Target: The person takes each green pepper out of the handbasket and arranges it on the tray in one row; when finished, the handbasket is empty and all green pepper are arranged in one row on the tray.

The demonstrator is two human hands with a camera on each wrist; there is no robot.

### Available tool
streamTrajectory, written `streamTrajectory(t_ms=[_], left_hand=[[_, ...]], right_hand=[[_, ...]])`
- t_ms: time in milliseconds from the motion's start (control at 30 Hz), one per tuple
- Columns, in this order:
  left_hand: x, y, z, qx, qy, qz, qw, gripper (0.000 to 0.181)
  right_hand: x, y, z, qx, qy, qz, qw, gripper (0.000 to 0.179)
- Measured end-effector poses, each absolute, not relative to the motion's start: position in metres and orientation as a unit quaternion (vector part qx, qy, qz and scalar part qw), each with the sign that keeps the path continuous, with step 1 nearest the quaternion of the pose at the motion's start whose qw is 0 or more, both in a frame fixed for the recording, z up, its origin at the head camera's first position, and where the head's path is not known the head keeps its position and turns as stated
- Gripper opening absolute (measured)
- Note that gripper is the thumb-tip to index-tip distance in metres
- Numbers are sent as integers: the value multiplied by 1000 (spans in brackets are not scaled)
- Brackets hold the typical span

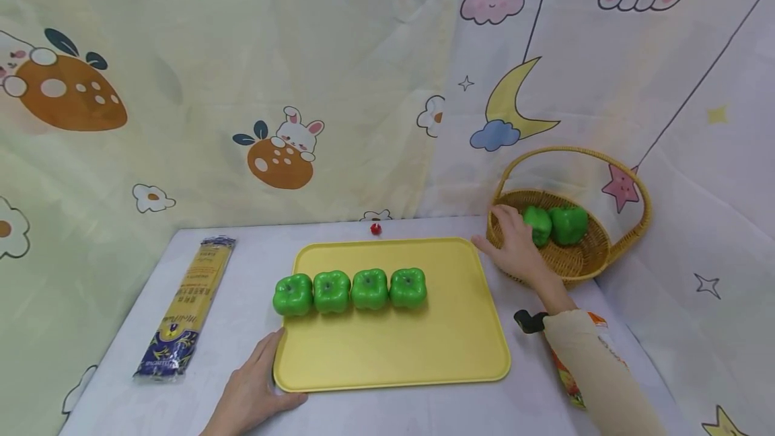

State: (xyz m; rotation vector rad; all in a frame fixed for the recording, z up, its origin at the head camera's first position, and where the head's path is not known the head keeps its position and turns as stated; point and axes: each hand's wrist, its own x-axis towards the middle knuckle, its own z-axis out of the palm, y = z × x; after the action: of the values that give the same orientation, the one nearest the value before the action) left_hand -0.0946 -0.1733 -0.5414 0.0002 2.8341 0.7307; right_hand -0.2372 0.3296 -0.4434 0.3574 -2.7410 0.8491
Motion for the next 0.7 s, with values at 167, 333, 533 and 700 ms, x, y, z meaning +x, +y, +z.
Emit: streamTrajectory(t_ms=[167, 333, 533, 700], left_hand=[[-94, -173, -540, 9, 965, 246, 92, 134], [-95, -171, -540, 6, 964, 248, 94, 134], [-95, -171, -539, 3, 963, 248, 103, 135], [-95, -172, -539, -1, 963, 246, 108, 137]], right_hand=[[-251, 344, -448, 82, -954, 254, 138, 73], [-263, 360, -444, 38, -967, 227, 111, 79], [-275, 379, -433, 7, -974, 206, 98, 87], [-288, 401, -426, -17, -976, 195, 93, 90]])
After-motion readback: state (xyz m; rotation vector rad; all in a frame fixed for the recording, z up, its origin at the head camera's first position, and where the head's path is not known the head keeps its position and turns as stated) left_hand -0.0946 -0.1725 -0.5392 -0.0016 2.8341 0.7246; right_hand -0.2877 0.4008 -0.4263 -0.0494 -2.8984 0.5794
